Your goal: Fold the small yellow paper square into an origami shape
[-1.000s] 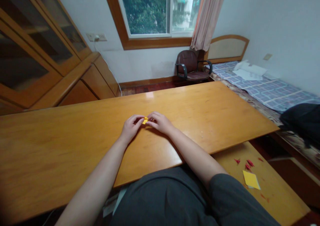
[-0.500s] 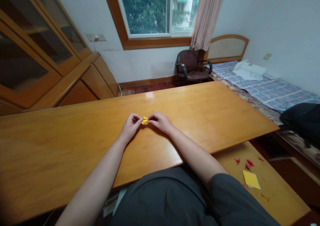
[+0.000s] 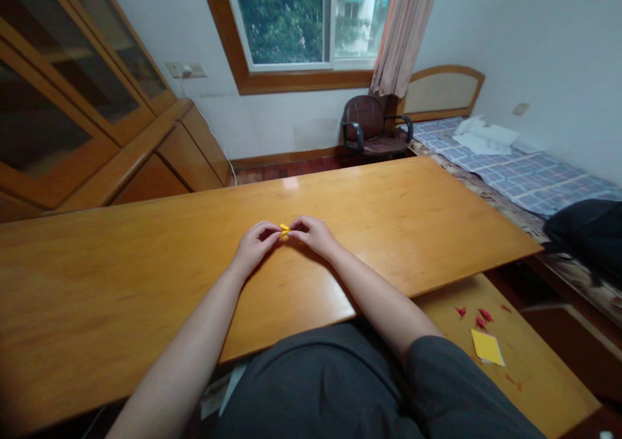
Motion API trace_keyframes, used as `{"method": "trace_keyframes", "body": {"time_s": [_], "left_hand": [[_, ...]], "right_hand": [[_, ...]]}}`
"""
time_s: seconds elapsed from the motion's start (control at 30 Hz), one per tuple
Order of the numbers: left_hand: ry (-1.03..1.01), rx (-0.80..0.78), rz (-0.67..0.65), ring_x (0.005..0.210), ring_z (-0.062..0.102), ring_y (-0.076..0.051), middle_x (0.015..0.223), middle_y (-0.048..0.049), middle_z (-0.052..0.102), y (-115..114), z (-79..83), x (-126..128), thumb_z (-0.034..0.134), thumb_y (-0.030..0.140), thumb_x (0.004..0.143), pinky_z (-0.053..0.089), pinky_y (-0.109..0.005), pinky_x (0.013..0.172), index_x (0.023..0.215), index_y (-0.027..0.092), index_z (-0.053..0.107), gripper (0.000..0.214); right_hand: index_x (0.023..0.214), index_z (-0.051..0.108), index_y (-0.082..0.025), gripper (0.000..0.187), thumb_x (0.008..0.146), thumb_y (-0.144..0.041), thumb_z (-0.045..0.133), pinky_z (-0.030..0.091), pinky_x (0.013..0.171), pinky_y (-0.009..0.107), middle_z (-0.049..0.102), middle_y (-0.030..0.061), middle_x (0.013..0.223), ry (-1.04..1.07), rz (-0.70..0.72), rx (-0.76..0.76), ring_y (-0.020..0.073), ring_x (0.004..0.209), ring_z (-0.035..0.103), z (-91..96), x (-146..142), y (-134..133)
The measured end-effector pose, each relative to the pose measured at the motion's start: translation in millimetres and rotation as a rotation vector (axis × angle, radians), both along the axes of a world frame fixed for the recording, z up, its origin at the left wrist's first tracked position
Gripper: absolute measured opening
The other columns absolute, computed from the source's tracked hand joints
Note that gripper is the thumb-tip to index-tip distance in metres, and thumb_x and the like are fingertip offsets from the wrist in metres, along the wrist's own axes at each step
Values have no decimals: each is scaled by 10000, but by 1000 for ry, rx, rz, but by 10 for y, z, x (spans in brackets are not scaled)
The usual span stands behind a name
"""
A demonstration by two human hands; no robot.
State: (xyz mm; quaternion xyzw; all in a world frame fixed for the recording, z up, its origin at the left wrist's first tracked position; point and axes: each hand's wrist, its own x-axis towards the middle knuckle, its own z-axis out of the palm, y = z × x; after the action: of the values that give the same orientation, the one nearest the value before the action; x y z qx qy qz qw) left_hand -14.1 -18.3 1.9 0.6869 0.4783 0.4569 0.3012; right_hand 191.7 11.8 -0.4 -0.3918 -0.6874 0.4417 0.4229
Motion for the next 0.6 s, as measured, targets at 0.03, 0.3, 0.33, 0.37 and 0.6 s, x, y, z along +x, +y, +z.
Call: {"method": "trace_keyframes", "body": {"time_s": [0.03, 0.3, 0.33, 0.37, 0.6], "left_hand": [[-3, 2, -1, 865, 656, -182, 913, -39, 689, 1, 0, -6, 655, 340, 855, 529, -316, 811, 888, 204, 706, 149], [41, 61, 3, 926, 653, -191, 970, -57, 706, -5, 47, -21, 616, 330, 890, 522, -331, 864, 945, 216, 747, 182], [42, 68, 3, 929, 652, -190, 972, -57, 706, -10, 56, -19, 613, 327, 893, 521, -330, 866, 949, 216, 749, 185], [43, 75, 7, 931, 650, -189, 970, -58, 704, -15, 64, -17, 610, 321, 895, 520, -329, 868, 951, 215, 752, 186], [26, 79, 3, 911, 637, -184, 941, -50, 685, -16, 52, -21, 611, 298, 894, 515, -322, 839, 965, 223, 765, 186]], "right_hand": [[875, 712, -162, 258, 746, -380, 763, 525, 754, 288, 742, 32, 839, 33, 5, -30, 151, 768, 662, -18, -1, 9], [942, 727, -146, 349, 749, -435, 762, 548, 748, 277, 766, 57, 839, 175, 126, -257, 154, 761, 703, 19, 19, 3], [940, 732, -140, 350, 760, -440, 752, 544, 733, 269, 767, 60, 834, 157, 136, -266, 150, 748, 700, 39, 23, -6], [935, 735, -135, 353, 764, -444, 745, 540, 714, 262, 766, 62, 827, 145, 141, -276, 147, 731, 695, 56, 27, -13], [887, 742, -132, 323, 770, -432, 718, 495, 625, 221, 760, 53, 808, 122, 154, -283, 122, 676, 657, 85, 26, -7]]}}
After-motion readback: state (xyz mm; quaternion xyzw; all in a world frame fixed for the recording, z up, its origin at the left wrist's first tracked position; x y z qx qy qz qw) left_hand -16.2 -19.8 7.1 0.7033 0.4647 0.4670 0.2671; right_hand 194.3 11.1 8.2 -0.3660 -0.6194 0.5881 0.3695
